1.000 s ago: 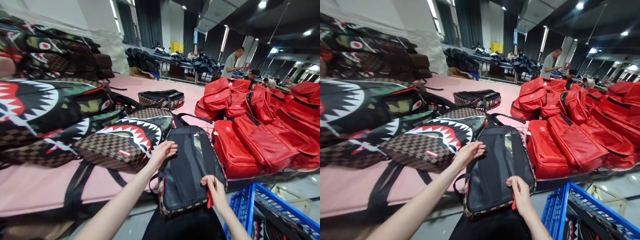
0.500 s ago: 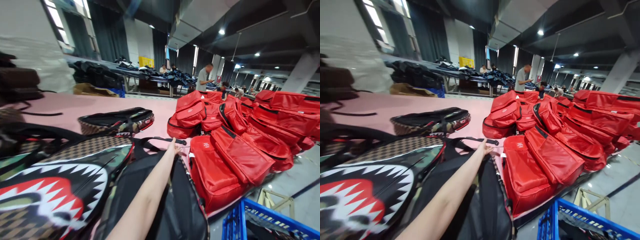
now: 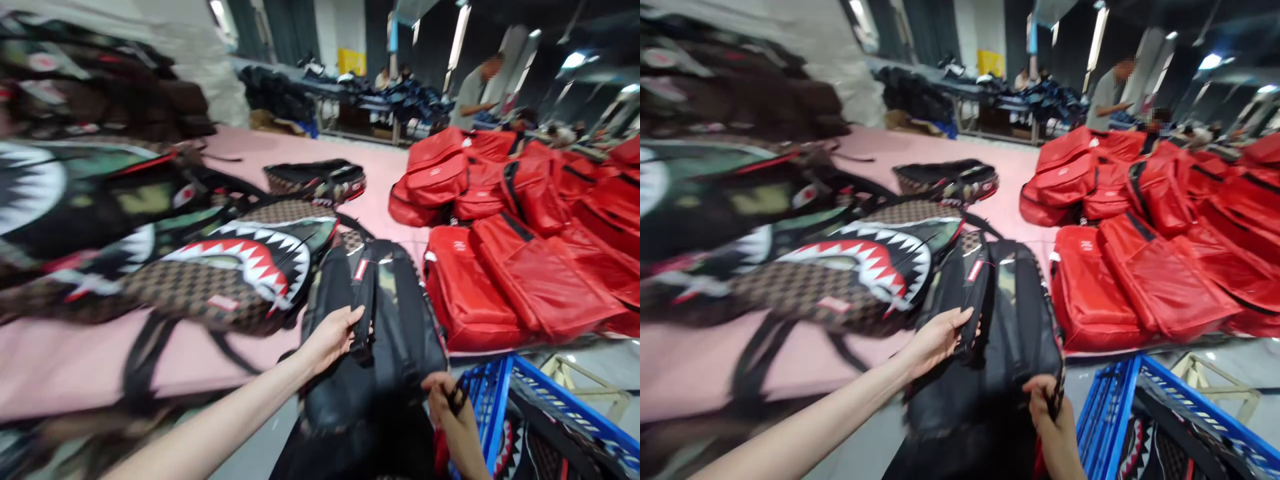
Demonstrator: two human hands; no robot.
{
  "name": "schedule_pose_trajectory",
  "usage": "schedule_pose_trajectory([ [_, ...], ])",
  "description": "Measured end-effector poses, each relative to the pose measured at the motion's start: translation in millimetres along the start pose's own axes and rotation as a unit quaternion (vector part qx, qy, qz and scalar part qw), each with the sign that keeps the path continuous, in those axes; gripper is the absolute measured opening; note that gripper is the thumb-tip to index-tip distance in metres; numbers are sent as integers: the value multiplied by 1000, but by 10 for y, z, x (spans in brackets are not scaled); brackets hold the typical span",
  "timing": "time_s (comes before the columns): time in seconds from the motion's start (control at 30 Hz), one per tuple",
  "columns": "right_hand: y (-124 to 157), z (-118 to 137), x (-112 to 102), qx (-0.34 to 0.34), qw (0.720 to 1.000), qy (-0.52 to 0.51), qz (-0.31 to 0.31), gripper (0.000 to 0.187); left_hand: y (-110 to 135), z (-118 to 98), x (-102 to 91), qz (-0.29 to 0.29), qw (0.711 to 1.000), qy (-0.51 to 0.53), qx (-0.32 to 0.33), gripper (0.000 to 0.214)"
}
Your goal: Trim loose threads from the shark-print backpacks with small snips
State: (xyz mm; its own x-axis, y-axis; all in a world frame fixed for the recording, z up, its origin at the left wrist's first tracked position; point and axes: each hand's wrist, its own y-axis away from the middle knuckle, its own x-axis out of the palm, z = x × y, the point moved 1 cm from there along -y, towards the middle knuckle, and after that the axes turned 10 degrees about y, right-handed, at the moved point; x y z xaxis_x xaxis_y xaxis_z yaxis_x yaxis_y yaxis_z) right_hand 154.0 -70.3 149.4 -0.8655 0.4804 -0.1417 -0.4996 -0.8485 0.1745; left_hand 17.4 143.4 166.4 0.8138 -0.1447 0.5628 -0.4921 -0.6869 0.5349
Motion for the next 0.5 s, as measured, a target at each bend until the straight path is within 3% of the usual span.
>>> schedule_pose_trajectory([
  [0.1, -31, 56, 297, 16, 993, 27, 114, 37, 554, 240, -385, -23, 997, -57, 52, 22],
  [0.2, -32, 119, 630, 4, 983, 71, 170, 36, 822, 387, -521, -26, 991, -87, 103, 28],
  [0.33, -76, 166, 877, -35, 980, 138, 137, 30, 955, 705, -482, -35, 973, -162, 164, 31],
  [0.43, -142, 94, 883, -52, 967, 216, 122, 30, 988, 975, -475, -56, 950, -229, 205, 32],
  [0.5, -172, 1, 863, -45, 962, 231, 140, 30, 1002, 1102, -515, -56, 951, -229, 202, 28],
])
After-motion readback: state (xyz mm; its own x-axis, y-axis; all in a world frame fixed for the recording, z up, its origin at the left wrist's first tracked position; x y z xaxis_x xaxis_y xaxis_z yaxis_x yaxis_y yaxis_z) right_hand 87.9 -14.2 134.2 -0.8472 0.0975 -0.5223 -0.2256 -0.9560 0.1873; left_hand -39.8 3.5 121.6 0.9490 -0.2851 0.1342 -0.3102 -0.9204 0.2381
